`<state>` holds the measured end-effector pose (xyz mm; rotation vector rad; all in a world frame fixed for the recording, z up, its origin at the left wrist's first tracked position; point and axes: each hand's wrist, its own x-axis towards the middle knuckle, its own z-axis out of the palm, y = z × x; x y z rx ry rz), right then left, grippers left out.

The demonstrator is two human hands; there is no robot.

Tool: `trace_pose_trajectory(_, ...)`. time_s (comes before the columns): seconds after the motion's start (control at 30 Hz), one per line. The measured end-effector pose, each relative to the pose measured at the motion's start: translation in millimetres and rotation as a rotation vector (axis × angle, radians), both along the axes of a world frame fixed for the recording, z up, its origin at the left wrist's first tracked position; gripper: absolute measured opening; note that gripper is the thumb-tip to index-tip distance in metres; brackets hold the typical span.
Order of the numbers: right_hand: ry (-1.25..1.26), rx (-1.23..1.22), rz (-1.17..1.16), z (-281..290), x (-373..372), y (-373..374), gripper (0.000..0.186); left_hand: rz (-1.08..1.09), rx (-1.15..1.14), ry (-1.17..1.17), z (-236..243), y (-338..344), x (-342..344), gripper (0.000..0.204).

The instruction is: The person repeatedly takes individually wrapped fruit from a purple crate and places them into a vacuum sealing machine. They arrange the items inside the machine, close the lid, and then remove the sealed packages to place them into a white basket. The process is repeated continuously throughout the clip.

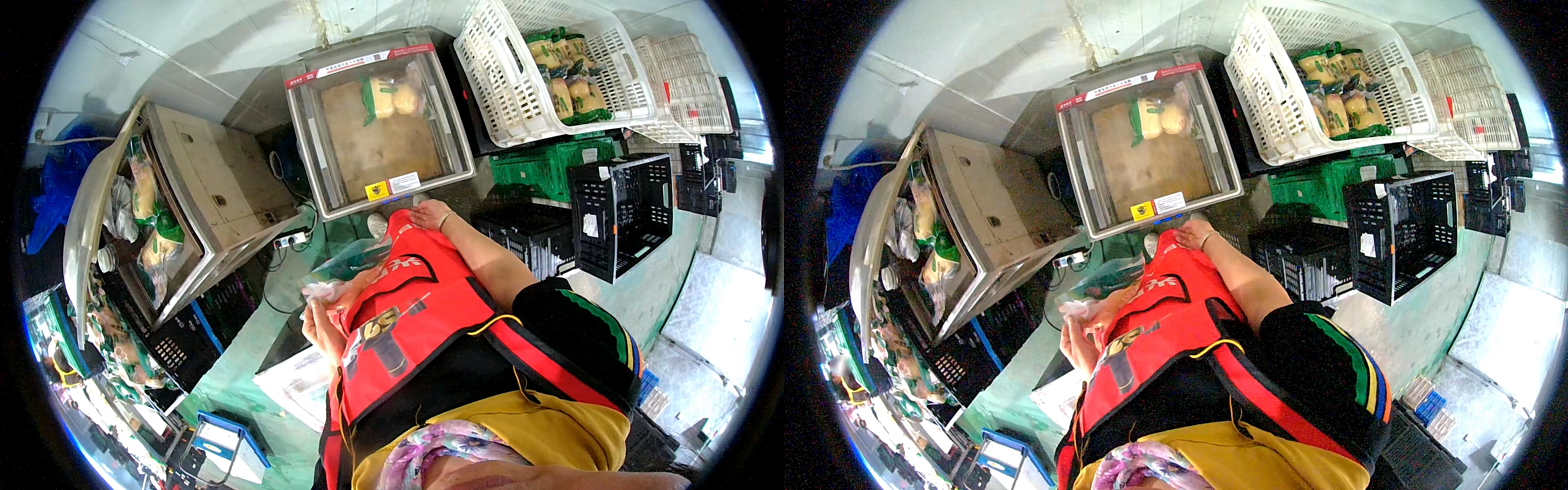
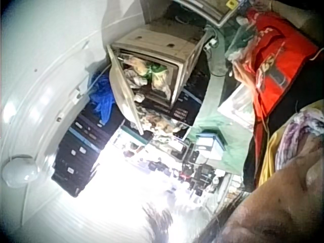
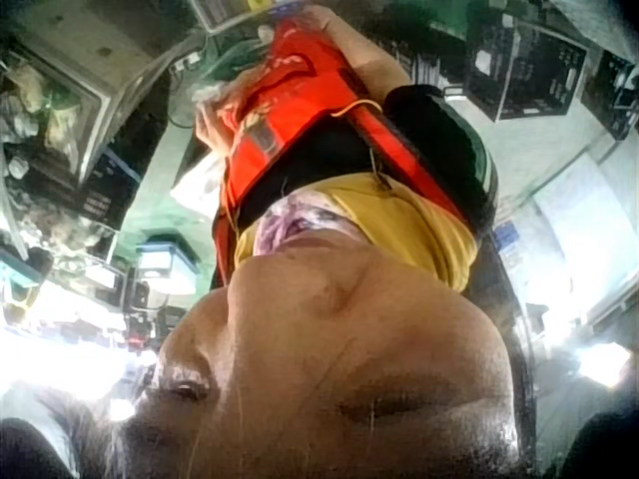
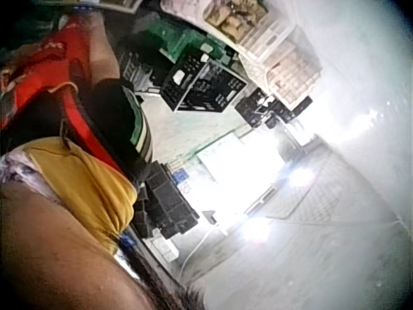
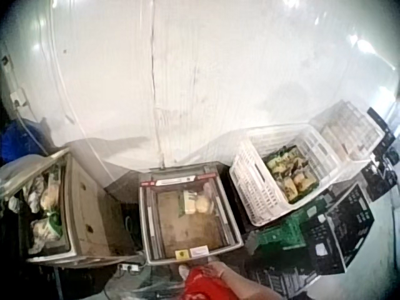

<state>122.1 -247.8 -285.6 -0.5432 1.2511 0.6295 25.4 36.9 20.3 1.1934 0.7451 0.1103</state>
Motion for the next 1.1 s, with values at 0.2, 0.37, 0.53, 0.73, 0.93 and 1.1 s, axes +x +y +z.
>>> trace_pose_trajectory(0.2,-0.076,0.022,-0.003,10,-9,-3,0.010,-0.014,-0.051,0.004,-5,3,5,0.022)
trace_pose_trajectory(0.37,-0.117,-0.035,0.068,21,-22,-6,0.018,-0.097,-0.035,0.009,-8,9,8,0.022)
trace_pose_trajectory(0.53,-0.189,-0.040,0.109,16,-26,-13,0.014,-0.102,-0.027,0.024,-10,9,12,0.023)
trace_pose_trajectory(0.73,-0.154,-0.083,0.100,23,-24,-14,0.009,-0.126,-0.023,0.023,-6,5,21,0.025)
trace_pose_trajectory(0.93,-0.157,-0.092,0.117,26,-21,-13,0.008,-0.121,-0.054,0.004,-7,5,23,0.026)
trace_pose_trajectory(1.1,-0.142,-0.135,0.126,29,-25,-18,0.008,-0.212,-0.050,0.030,-15,8,28,0.023)
